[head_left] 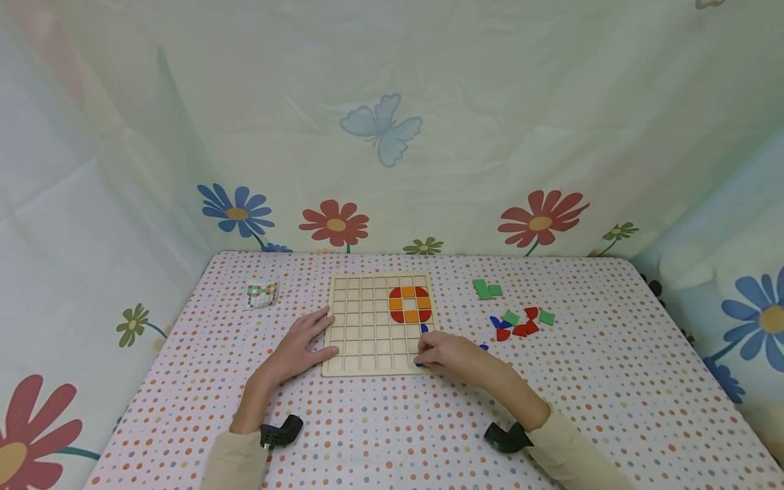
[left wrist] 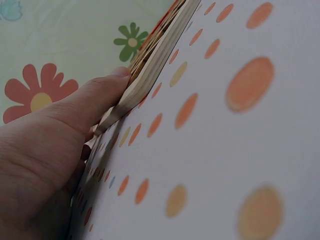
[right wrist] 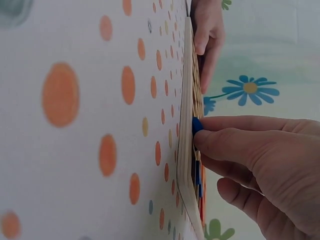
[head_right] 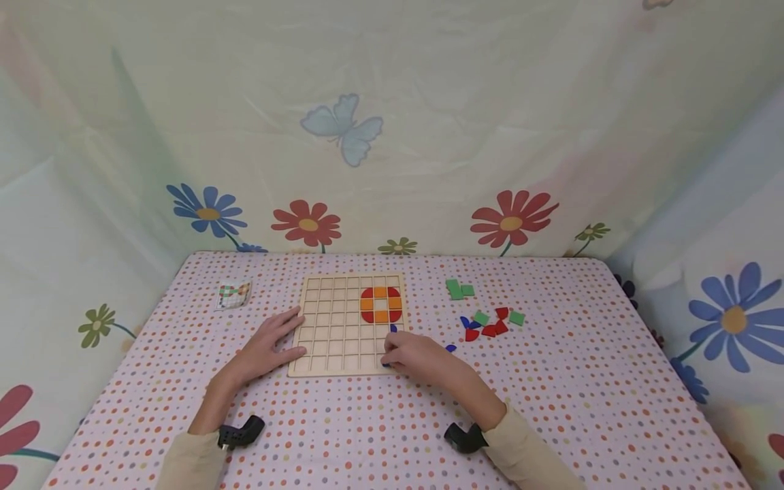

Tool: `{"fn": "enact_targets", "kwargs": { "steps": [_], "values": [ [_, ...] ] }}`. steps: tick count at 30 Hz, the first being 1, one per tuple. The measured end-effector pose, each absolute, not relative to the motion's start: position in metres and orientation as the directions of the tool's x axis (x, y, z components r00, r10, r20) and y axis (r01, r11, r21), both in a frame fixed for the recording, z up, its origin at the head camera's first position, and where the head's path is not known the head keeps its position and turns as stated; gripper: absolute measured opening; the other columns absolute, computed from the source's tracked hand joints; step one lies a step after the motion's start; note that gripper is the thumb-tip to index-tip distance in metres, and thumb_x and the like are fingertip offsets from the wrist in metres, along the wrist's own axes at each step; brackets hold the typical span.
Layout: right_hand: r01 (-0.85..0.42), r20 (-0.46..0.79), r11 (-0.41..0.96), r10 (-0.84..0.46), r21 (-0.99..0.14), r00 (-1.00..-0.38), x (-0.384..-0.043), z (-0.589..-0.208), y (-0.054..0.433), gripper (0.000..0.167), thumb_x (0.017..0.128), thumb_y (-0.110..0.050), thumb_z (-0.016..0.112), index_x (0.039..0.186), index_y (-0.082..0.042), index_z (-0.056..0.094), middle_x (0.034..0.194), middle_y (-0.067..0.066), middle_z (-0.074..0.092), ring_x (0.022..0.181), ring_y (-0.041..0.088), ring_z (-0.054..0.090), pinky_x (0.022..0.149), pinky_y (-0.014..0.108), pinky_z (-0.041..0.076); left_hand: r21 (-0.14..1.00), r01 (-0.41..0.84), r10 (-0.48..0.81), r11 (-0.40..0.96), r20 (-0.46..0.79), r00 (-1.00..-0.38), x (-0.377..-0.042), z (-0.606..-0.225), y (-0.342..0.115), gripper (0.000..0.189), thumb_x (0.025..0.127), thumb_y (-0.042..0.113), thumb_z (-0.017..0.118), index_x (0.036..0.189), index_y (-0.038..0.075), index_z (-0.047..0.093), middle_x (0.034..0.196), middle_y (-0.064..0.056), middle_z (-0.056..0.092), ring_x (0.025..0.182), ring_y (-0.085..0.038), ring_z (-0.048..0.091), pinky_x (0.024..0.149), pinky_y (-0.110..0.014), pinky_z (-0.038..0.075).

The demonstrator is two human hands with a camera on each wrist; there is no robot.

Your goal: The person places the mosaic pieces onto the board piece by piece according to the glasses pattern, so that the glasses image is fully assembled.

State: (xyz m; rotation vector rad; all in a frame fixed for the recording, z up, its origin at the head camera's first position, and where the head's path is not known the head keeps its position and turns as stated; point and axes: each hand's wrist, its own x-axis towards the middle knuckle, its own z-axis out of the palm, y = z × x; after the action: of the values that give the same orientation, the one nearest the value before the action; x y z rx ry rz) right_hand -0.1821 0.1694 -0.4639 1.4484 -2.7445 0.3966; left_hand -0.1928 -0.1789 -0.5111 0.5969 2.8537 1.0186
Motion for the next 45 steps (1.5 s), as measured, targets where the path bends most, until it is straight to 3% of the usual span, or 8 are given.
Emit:
{"fn": "enact_targets", "kwargs": {
  "steps": [14,22,31,45],
  "values": [
    [-0.810,0.114,0.531,-0.814,-0.248,-0.569,-0.1794,-0.4629,0.1678,0.016,0.085,-0.007,0.072,0.100,-0.010,0.078,0.090,-0.003,0.062,0.078,0.003,0.052,0.069,0.015,0.049,0.622,0.335,0.372,0.708,0.076,-0.925,-0.1924,-0.5101,-0.1793,0.072,0.089,0.043,0.068,0.149,0.013,0.041,0.161,-0.007,0.026,0.147,-0.037,0.022,0.111,-0.063,0.028],
    [-0.826,0.142,0.535,-0.816,-0.179,-0.560,-0.1779,-0.4641,0.1650,0.013,0.086,-0.009,0.072,0.097,-0.013,0.079,0.085,-0.005,0.061,0.074,0.002,0.048,0.067,0.014,0.048,0.627,0.322,0.364,0.709,0.065,-0.929,-0.1919,-0.5093,-0.1795,0.073,0.088,0.042,0.069,0.149,0.014,0.041,0.161,-0.006,0.026,0.148,-0.036,0.022,0.112,-0.062,0.028],
    [-0.801,0.076,0.561,-0.808,-0.207,-0.585,-0.1757,-0.4582,0.1672,0.016,0.087,-0.012,0.072,0.101,-0.013,0.079,0.086,-0.006,0.061,0.074,0.000,0.048,0.066,0.013,0.047,0.635,0.315,0.365,0.705,0.055,-0.929,-0.1930,-0.5111,-0.1794,0.073,0.088,0.043,0.069,0.149,0.015,0.041,0.162,-0.004,0.025,0.149,-0.035,0.021,0.113,-0.062,0.027],
    [-0.844,0.086,0.522,-0.841,-0.124,-0.533,-0.1726,-0.4547,0.1690,0.018,0.084,-0.011,0.075,0.101,-0.015,0.079,0.090,-0.004,0.063,0.080,0.005,0.058,0.070,0.014,0.050,0.621,0.330,0.375,0.711,0.062,-0.925,-0.1945,-0.5133,-0.1803,0.073,0.089,0.044,0.068,0.150,0.014,0.040,0.161,-0.007,0.025,0.148,-0.037,0.021,0.112,-0.063,0.027]
  ]
}}
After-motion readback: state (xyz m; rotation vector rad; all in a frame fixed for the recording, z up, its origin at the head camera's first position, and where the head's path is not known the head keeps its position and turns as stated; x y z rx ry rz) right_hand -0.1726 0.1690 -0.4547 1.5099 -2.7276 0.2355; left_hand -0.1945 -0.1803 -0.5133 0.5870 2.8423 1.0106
